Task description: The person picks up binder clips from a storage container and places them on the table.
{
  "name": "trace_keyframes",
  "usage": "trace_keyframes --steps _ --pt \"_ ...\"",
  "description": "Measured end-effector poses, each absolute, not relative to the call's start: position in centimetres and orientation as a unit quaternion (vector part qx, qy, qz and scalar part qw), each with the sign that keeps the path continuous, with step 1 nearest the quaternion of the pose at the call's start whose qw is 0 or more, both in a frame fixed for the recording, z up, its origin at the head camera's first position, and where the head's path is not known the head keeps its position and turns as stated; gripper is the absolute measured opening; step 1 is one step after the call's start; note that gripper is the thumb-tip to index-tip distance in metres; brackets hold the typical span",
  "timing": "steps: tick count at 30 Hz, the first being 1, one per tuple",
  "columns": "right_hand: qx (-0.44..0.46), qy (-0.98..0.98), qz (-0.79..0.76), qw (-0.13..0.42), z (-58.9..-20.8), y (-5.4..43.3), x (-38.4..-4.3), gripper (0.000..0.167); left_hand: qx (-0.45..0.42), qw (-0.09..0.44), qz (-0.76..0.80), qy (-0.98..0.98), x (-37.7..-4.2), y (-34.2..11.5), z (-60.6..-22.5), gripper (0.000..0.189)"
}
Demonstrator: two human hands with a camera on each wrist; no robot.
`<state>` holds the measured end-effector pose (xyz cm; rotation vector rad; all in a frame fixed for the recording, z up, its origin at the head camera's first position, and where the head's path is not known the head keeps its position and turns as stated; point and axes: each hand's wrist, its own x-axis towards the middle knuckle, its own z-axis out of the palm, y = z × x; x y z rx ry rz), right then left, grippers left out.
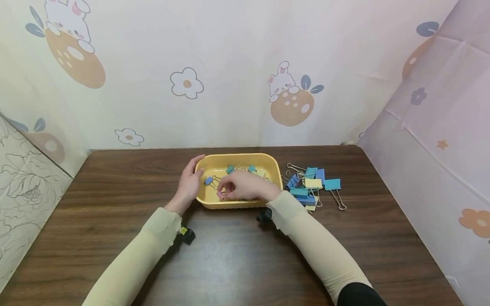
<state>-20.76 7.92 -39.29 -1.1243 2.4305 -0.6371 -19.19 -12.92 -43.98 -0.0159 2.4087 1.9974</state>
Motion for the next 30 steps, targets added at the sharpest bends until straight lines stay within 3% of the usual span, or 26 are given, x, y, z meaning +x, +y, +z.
trace_keyframes --steps 8,14,30 --pt "-0.397 0.868 -0.277 0.108 -37.6 10.7 -20.8 0.018 -0.004 0.013 0.638 0.77 -19.2 -12.9 -43.9 0.044" --pt "-0.377 0.871 -0.3 0.095 -36.9 13.3 -20.1 0.014 -0.014 0.011 0.637 0.771 -19.2 -12.9 -43.9 0.044" --pt "-0.288 0.916 -0.277 0.036 -36.7 24.9 -18.2 0.023 -0.01 0.007 0.641 0.767 -19.2 -12.9 -44.0 0.044"
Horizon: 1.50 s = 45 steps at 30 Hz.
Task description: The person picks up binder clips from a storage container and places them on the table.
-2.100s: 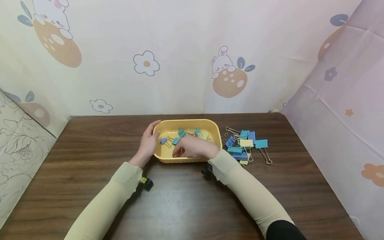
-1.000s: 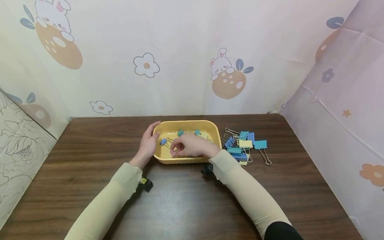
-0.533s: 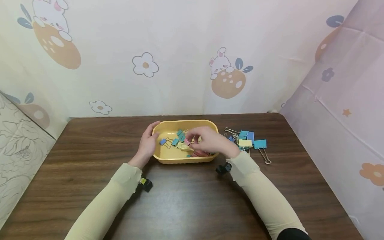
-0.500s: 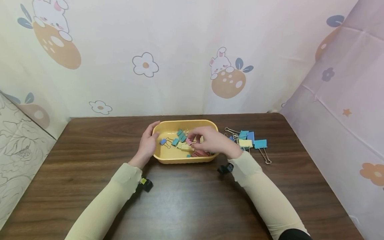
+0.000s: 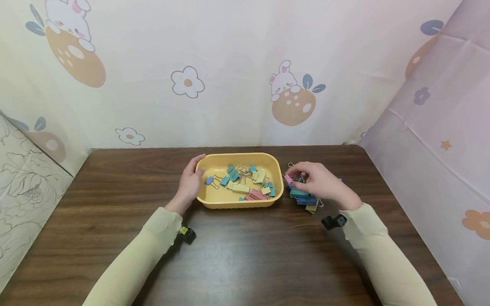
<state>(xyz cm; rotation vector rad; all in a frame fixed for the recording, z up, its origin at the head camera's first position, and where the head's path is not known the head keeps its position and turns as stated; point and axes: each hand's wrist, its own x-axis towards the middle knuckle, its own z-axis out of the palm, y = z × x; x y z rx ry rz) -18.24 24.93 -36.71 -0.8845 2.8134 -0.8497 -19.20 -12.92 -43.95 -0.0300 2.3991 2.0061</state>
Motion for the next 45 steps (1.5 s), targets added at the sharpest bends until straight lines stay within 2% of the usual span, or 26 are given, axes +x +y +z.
trace_keyframes --steps 13,21,28,37,45 --pt "-0.248 0.945 -0.203 0.065 -38.5 31.0 -16.0 0.021 -0.011 0.006 0.638 0.77 -19.2 -13.1 -43.9 0.044" --pt "-0.23 0.95 -0.199 0.077 -39.6 32.1 -15.4 0.021 -0.012 0.009 0.639 0.769 -19.1 -13.0 -43.9 0.044" --pt "-0.233 0.951 -0.194 0.061 -39.2 32.6 -15.3 0.029 -0.016 0.011 0.64 0.768 -19.2 -12.9 -43.9 0.044" --pt "-0.22 0.941 -0.253 0.039 -38.3 31.0 -15.8 0.025 -0.014 0.012 0.637 0.771 -19.3 -12.8 -43.7 0.044" --pt "-0.207 0.922 -0.326 0.011 -38.8 26.2 -17.0 0.036 -0.014 0.01 0.633 0.774 -19.3 -13.0 -43.9 0.043"
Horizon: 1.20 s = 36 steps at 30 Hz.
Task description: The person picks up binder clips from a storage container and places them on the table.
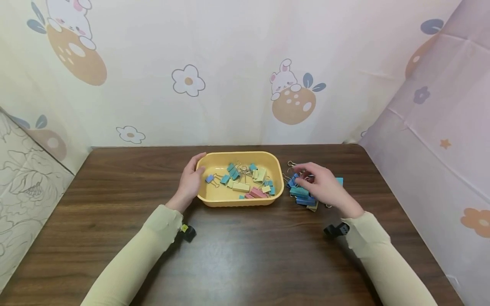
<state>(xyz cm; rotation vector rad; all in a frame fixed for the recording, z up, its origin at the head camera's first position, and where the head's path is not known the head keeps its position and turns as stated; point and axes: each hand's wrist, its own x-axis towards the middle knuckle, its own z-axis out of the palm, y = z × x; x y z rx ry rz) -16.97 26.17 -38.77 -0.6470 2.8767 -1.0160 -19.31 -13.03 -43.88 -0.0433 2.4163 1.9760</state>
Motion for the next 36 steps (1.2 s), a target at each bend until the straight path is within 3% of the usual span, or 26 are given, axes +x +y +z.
trace_keyframes --steps 14,23,36 --pt "-0.117 0.903 -0.412 0.013 -40.2 19.6 -20.0 0.052 -0.009 0.013 0.623 0.782 -19.4 -12.9 -43.9 0.044" --pt "-0.065 0.892 -0.447 0.028 -40.7 17.2 -20.9 0.052 -0.004 0.011 0.619 0.786 -19.4 -13.0 -44.0 0.044" --pt "-0.056 0.894 -0.445 -0.015 -41.6 16.1 -20.9 0.047 -0.006 0.017 0.622 0.783 -19.3 -13.2 -43.7 0.044"
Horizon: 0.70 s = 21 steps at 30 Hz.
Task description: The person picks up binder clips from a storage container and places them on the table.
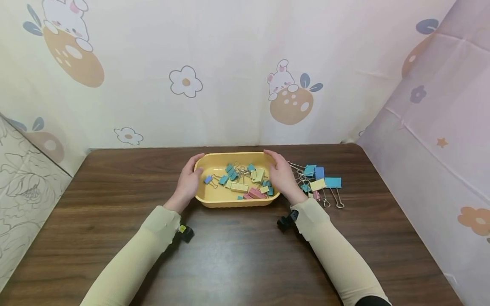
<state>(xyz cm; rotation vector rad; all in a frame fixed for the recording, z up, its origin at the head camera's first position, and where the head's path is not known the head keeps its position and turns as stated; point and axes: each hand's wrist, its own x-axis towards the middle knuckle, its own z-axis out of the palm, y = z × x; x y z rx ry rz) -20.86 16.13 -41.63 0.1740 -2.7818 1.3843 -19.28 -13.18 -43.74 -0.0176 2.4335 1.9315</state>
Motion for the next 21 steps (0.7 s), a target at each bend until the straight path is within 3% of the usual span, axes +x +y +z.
trace_keyframes --steps 11,16,21 --pt "-0.012 -0.803 0.592 -0.066 -42.5 16.4 -21.4 0.066 0.003 0.038 0.559 0.828 -19.4 -13.5 -43.1 0.048" --pt "-0.02 -0.789 0.611 -0.068 -42.5 16.3 -21.5 0.068 0.013 0.041 0.526 0.849 -19.5 -13.5 -42.4 0.052" --pt "-0.029 -0.793 0.605 -0.063 -42.4 16.3 -21.4 0.068 0.042 0.009 0.501 0.865 -19.8 -14.0 -41.6 0.053"
